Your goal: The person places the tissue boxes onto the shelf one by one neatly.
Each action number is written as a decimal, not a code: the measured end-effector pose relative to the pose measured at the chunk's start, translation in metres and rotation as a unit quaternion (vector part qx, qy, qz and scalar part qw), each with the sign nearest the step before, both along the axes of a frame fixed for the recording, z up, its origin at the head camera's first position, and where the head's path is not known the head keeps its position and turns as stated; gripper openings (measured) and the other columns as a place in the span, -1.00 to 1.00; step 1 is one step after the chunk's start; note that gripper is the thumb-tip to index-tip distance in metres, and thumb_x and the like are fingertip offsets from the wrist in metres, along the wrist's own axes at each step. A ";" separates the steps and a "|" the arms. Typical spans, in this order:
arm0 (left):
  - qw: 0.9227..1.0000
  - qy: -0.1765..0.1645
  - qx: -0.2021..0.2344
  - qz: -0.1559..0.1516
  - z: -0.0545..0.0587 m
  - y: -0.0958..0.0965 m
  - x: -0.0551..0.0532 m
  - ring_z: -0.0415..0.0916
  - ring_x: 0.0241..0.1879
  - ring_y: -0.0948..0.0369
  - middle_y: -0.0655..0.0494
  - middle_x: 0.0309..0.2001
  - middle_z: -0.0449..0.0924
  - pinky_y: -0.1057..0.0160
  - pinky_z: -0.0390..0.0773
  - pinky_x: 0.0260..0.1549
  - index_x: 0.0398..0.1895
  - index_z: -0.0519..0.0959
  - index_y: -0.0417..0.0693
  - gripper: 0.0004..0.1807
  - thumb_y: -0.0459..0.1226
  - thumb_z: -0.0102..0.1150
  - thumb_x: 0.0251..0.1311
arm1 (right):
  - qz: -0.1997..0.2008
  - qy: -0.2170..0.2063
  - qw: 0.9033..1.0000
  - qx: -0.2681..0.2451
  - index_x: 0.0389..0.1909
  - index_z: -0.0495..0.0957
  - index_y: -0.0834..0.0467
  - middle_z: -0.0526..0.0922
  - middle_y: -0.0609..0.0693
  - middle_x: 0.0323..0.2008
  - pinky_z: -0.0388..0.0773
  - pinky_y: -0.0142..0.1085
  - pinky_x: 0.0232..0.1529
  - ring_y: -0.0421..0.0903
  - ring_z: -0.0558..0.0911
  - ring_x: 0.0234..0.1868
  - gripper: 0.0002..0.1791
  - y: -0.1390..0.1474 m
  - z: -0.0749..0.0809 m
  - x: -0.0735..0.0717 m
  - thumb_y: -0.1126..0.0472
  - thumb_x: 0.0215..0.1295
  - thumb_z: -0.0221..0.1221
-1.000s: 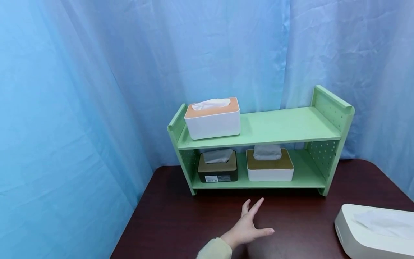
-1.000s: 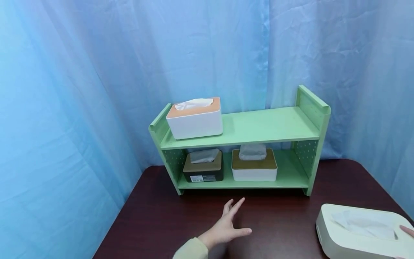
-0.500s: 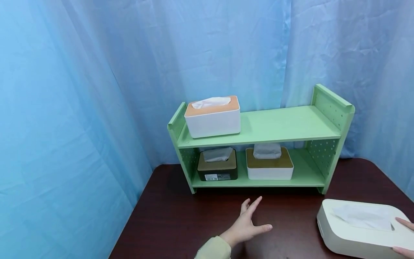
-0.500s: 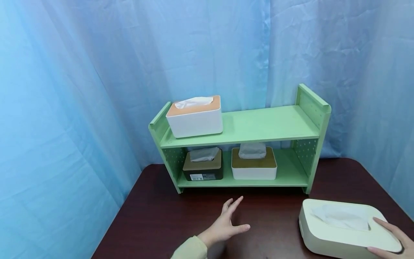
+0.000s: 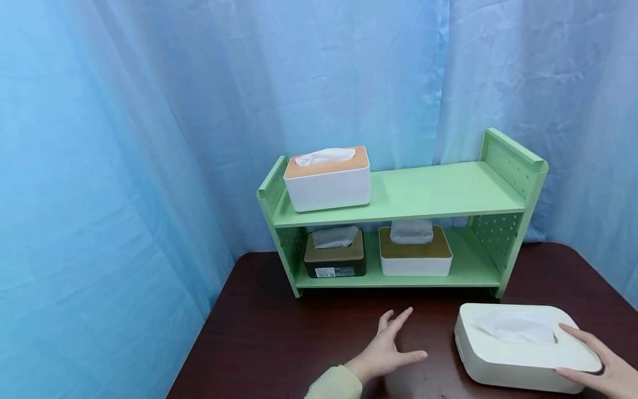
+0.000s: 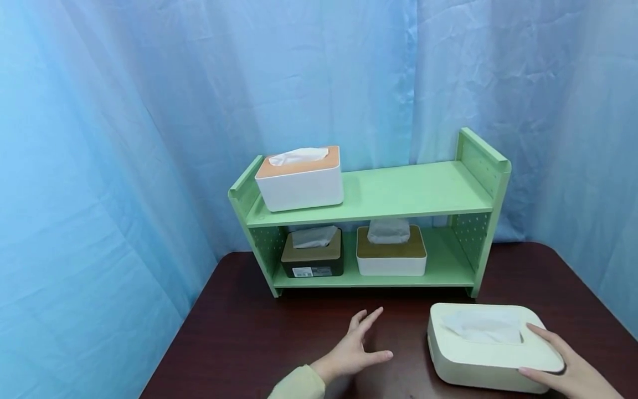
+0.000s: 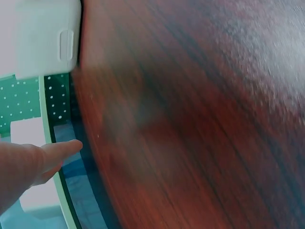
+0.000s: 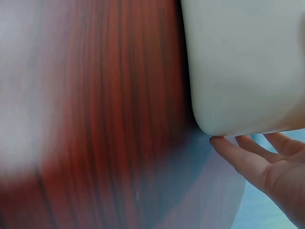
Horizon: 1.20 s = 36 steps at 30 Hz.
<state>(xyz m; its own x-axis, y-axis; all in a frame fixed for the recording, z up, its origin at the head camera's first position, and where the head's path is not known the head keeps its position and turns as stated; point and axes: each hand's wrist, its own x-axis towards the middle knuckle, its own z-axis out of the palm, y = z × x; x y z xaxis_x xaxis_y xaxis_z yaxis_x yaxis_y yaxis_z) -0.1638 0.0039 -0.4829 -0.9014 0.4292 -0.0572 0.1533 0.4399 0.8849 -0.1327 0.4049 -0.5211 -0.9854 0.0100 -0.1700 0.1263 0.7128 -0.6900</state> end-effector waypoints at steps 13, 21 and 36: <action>0.999 -0.007 -0.002 -0.033 -0.004 0.016 0.001 -0.02 0.42 -0.09 -0.20 0.43 -0.06 0.12 0.37 0.15 0.38 0.21 0.43 -0.20 -0.14 0.35 0.07 | 0.066 0.009 0.996 -0.066 0.48 -0.24 0.25 -0.23 0.56 0.36 0.03 0.32 0.04 0.48 -0.25 0.34 -0.01 -0.055 0.021 -0.010 0.01 0.28 0.18; 1.000 -0.014 -0.012 -0.016 -0.006 0.014 -0.002 0.05 0.40 -0.13 -0.20 0.44 -0.03 0.07 0.33 0.20 0.40 0.24 0.24 -0.22 -0.10 0.33 0.09 | 0.081 0.000 0.995 -0.064 0.49 -0.17 0.18 -0.13 0.50 0.39 0.16 0.31 0.02 0.50 -0.02 0.31 -0.01 -0.088 0.030 -0.018 -0.03 0.23 0.22; 0.999 0.013 0.046 0.019 -0.019 -0.015 -0.001 0.06 0.42 -0.05 -0.19 0.42 0.12 0.19 0.30 0.26 0.33 0.33 0.03 -0.23 -0.19 0.42 -0.01 | 0.107 0.033 0.988 -0.109 0.45 0.03 0.14 -0.06 0.39 0.42 0.47 -0.32 -0.09 -0.29 0.10 0.38 -0.16 -0.113 0.025 -0.015 0.04 0.25 0.21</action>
<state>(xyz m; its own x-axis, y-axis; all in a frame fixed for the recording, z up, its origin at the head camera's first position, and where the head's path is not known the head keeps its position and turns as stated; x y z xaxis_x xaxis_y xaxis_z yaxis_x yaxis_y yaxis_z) -0.1647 -0.0113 -0.5014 -0.9181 0.3962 0.0054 0.1619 0.3628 0.9177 -0.1474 0.2914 -0.4963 -0.9702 -0.2286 -0.0806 -0.0608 0.5515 -0.8320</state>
